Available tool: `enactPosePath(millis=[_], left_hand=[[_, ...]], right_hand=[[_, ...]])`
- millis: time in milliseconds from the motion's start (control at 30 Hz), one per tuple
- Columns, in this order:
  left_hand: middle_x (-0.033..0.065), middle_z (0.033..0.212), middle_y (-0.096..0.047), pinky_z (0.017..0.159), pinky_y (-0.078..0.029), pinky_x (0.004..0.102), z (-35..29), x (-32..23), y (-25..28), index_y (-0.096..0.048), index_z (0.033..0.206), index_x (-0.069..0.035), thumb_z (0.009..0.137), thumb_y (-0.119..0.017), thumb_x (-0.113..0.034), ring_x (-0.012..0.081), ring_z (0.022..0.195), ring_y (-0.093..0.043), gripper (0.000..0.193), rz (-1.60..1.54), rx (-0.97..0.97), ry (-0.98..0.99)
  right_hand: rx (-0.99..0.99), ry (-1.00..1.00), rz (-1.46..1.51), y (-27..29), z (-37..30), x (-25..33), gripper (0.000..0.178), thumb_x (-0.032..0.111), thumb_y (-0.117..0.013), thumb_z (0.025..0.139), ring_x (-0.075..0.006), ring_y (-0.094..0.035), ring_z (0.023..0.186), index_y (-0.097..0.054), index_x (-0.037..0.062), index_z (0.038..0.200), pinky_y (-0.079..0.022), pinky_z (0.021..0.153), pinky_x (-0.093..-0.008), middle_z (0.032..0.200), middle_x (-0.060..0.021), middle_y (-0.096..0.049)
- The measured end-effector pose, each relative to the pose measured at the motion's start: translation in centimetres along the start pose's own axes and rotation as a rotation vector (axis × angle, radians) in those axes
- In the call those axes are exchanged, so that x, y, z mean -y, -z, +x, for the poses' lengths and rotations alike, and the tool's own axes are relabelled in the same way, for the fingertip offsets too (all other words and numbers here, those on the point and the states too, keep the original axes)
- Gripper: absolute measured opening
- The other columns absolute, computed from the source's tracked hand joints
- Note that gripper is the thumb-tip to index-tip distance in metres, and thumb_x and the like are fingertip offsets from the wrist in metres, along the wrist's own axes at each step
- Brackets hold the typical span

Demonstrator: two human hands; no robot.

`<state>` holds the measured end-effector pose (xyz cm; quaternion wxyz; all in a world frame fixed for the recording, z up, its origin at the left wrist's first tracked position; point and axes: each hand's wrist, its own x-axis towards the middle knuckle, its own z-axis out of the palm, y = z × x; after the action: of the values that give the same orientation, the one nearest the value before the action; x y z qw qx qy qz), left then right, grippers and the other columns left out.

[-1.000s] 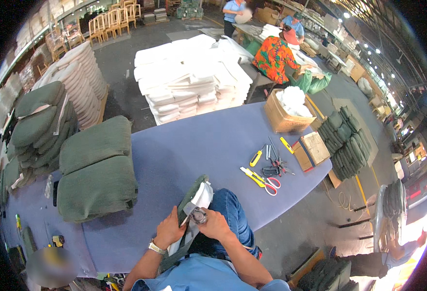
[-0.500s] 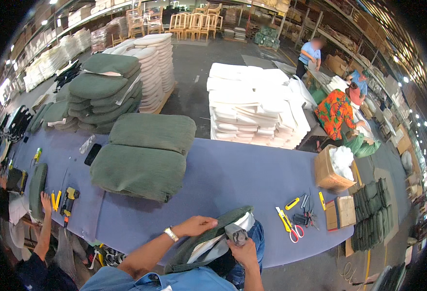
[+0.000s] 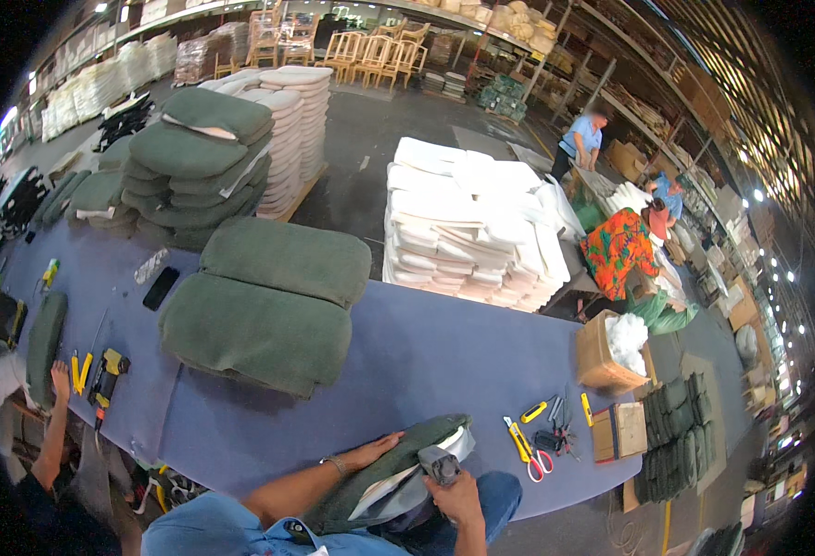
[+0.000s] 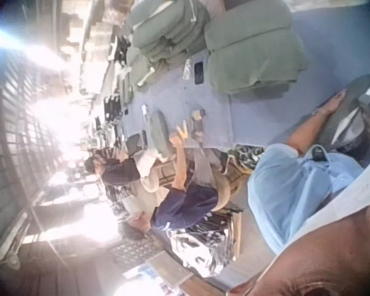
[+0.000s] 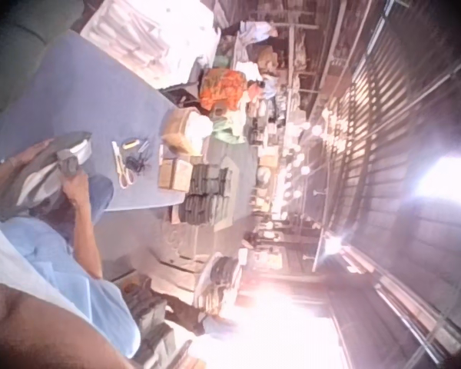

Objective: The person assembles green fabric cushions by folding fabric over foam inserts and securing edges with a staple gun. They repeatedly trim excess fabric with a utility knife and reposition the cushion to staple different sides, stacking finished units on the table.

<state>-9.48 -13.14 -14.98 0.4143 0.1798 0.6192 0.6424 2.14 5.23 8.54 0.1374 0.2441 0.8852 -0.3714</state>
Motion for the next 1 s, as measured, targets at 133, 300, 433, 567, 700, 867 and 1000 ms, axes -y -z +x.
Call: enactPosePath(millis=[133,300,433,567,700,867,1000], left_hand=[[0.0172,0.173,-0.01,0.129,-0.004,0.0438,-2.0,-2.2,-0.5,-0.021,0.166,-0.016,0.104,-0.027,-0.071,0.0291,0.161,-0.002,0.083,0.125,0.037,0.075],[0.0177,0.172,-0.013,0.129,-0.009,0.0427,-2.9,-3.4,-0.1,-0.024,0.165,-0.017,0.104,-0.032,-0.07,0.0308,0.16,-0.009,0.081,0.212,0.062,0.085],[0.0171,0.171,-0.022,0.127,-0.017,0.0397,-4.3,0.2,0.8,-0.03,0.163,-0.014,0.104,-0.035,-0.069,0.031,0.158,-0.02,0.081,0.193,-0.029,0.086],[0.0169,0.167,-0.031,0.126,-0.021,0.0393,-8.0,-0.1,0.2,-0.034,0.162,-0.012,0.104,-0.038,-0.067,0.031,0.156,-0.026,0.081,0.21,-0.152,0.249],[0.0172,0.166,-0.034,0.126,-0.023,0.0396,-8.5,-1.3,-3.1,-0.035,0.161,-0.01,0.103,-0.04,-0.069,0.0309,0.155,-0.028,0.084,0.218,-0.215,0.291],[0.0156,0.167,-0.032,0.127,-0.019,0.0405,-7.9,3.9,-5.7,-0.035,0.161,-0.007,0.1,-0.039,-0.075,0.0285,0.155,-0.026,0.091,-0.151,-0.125,0.238],[0.0158,0.168,-0.027,0.128,-0.014,0.0428,-5.4,-1.9,-8.2,-0.031,0.162,-0.007,0.099,-0.035,-0.078,0.0287,0.157,-0.02,0.095,-0.196,-0.079,0.179]], right_hand=[[-0.067,0.06,-0.019,-1.5,-0.8,-3.2,0.043,0.033,-0.084,0.079,-0.0293,-0.075,0.074,-0.071,-0.0082,0.082,-0.057,0.071,-0.0424,0.073,-0.0172,-0.073],[-0.155,0.035,0.218,-3.0,-2.1,-4.9,0.034,0.027,-0.082,0.082,-0.0177,-0.068,0.056,-0.075,-0.0028,0.096,-0.054,0.056,-0.0351,0.068,-0.0092,-0.071],[-0.134,0.045,0.21,-2.7,-3.0,-5.0,0.033,0.026,-0.081,0.082,-0.0164,-0.066,0.054,-0.073,-0.0029,0.095,-0.053,0.054,-0.0345,0.067,-0.008,-0.07],[-0.08,0.091,0.223,-2.5,-2.7,-7.9,0.029,0.022,-0.081,0.083,-0.0144,-0.063,0.052,-0.072,-0.002,0.096,-0.05,0.052,-0.0338,0.068,-0.0064,-0.069],[-0.001,0.062,0.492,-1.1,-3.0,-8.7,0.027,0.015,-0.085,0.081,-0.0119,-0.058,0.053,-0.071,0.0,0.1,-0.045,0.049,-0.0302,0.074,-0.0044,-0.069],[0.112,0.171,0.466,0.6,-0.9,-9.3,0.025,0.014,-0.084,0.083,-0.0107,-0.058,0.055,-0.071,-0.0008,0.099,-0.046,0.049,-0.0291,0.075,-0.0035,-0.069],[0.155,0.18,0.499,3.0,3.3,-13.2,0.026,0.015,-0.084,0.084,-0.0118,-0.058,0.054,-0.07,-0.0016,0.098,-0.046,0.049,-0.0297,0.074,-0.0053,-0.068]])
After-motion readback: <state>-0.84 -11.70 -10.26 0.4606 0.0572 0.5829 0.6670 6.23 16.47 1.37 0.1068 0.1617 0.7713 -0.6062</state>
